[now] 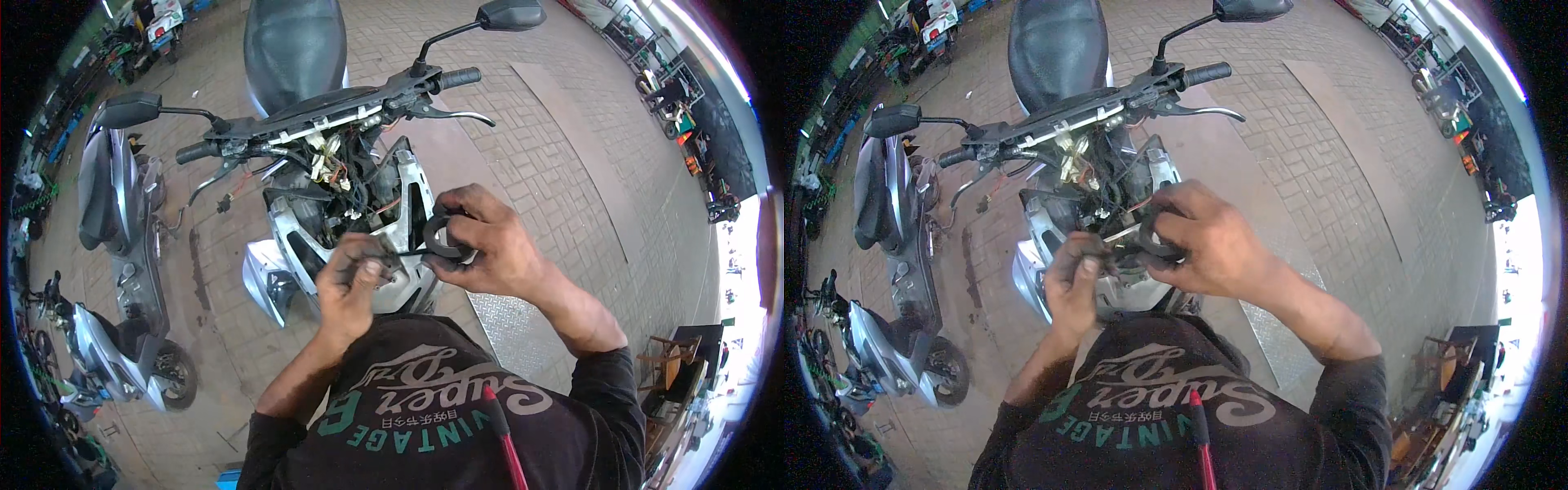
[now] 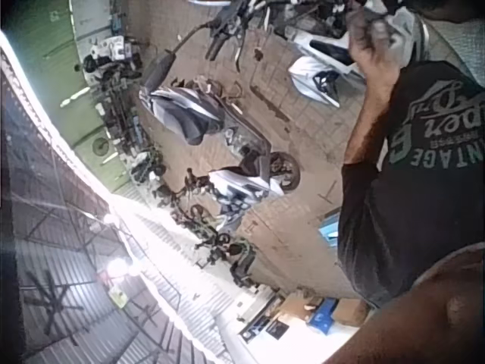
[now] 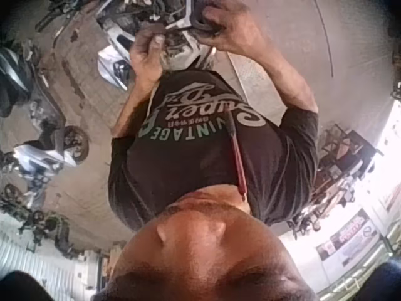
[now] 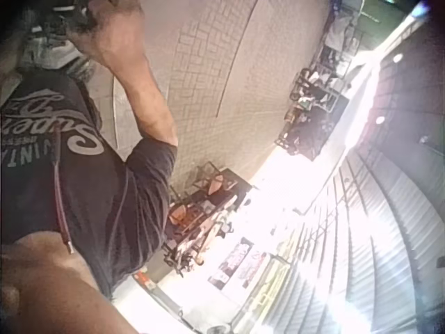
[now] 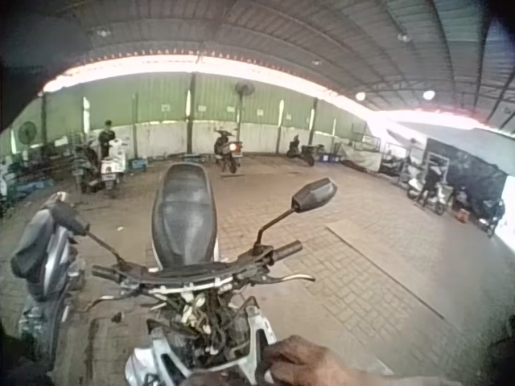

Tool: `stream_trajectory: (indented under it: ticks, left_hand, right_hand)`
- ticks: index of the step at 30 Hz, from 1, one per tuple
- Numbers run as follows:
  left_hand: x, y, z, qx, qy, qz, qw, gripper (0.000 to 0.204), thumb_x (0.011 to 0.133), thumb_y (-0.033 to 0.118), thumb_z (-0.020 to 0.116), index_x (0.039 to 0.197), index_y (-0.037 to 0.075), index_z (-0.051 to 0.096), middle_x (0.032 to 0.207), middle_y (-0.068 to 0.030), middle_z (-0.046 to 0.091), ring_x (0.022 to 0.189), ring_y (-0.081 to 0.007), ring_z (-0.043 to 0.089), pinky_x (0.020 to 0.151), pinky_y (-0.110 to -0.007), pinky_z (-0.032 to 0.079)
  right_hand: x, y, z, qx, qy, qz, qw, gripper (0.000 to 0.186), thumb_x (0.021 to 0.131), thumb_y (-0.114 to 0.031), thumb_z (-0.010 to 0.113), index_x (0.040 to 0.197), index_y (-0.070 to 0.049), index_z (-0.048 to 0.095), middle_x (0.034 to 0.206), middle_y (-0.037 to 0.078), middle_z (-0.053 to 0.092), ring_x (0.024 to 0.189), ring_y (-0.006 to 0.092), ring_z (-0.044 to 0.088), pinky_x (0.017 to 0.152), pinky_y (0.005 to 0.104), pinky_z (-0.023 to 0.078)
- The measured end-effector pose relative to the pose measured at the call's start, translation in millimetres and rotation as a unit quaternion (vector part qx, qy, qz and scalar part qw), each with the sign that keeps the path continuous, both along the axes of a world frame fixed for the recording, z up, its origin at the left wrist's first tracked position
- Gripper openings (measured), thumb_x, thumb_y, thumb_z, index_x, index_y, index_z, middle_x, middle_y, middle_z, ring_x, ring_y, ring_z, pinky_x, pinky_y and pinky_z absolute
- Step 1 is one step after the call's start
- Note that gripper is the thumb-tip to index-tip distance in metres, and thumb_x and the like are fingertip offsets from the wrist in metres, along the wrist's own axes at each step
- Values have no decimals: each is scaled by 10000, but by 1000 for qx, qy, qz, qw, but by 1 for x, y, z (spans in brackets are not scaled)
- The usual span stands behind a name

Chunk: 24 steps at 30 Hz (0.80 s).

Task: The person repairs electrical wiring on a motorcycle by stripping wire insulation with pliers, connecting wires by hand, and securing the connections with electrical tape.

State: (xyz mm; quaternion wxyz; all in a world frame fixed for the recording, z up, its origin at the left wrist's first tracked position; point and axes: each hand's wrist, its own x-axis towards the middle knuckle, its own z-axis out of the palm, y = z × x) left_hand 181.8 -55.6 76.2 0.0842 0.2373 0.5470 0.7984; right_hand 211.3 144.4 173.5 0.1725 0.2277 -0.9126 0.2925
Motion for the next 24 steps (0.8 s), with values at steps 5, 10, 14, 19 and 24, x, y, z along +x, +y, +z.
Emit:
stream_trajectory:
  ticks: [5, 10, 14, 19, 24]
  left_hand:
    - [-21, -22, 21, -4, 5, 7, 1000, 713, 794, 376, 664, 1306, -25, 371, 1213, -145, 453, 1022, -218, 503, 777, -333, 463]
    - [-46, -42, 71, -320, 232, -163, 904, 546, 736, 284, 709, 1164, -11, 542, 1216, -190, 510, 1161, -304, 473, 963, -395, 376]
    - [-44, -39, 71, -401, 306, -130, 854, 203, 739, 186, 662, 855, 22, 636, 882, -112, 624, 913, -305, 574, 826, -412, 417]
    - [-23, -38, 59, -487, 435, -50, 756, 124, 731, 187, 613, 712, 64, 625, 725, -79, 607, 766, -263, 593, 717, -387, 404]
    - [-16, -46, 60, -469, 456, -27, 756, 104, 713, 158, 620, 722, 54, 614, 699, -60, 570, 746, -238, 567, 765, -366, 409]
  right_hand:
    - [-9, -16, 33, 94, 13, 51, 994, 464, 583, -225, 787, 915, -36, 525, 920, 119, 565, 863, 309, 570, 723, 392, 490]
    - [-17, -31, 49, 188, -6, 97, 977, 586, 525, -320, 825, 935, -34, 519, 937, 121, 571, 877, 309, 580, 735, 382, 493]
    - [-20, -42, 46, 232, -29, 124, 964, 551, 551, -259, 800, 967, -30, 521, 942, 120, 550, 888, 309, 572, 738, 393, 498]
    - [-17, -55, 10, 213, -105, 106, 966, 429, 628, -67, 686, 1012, 7, 511, 960, 163, 515, 877, 354, 565, 748, 402, 509]
    - [-34, -66, -11, 105, -153, 103, 977, 378, 628, -64, 646, 977, 15, 521, 1021, 204, 544, 928, 380, 563, 770, 416, 501]
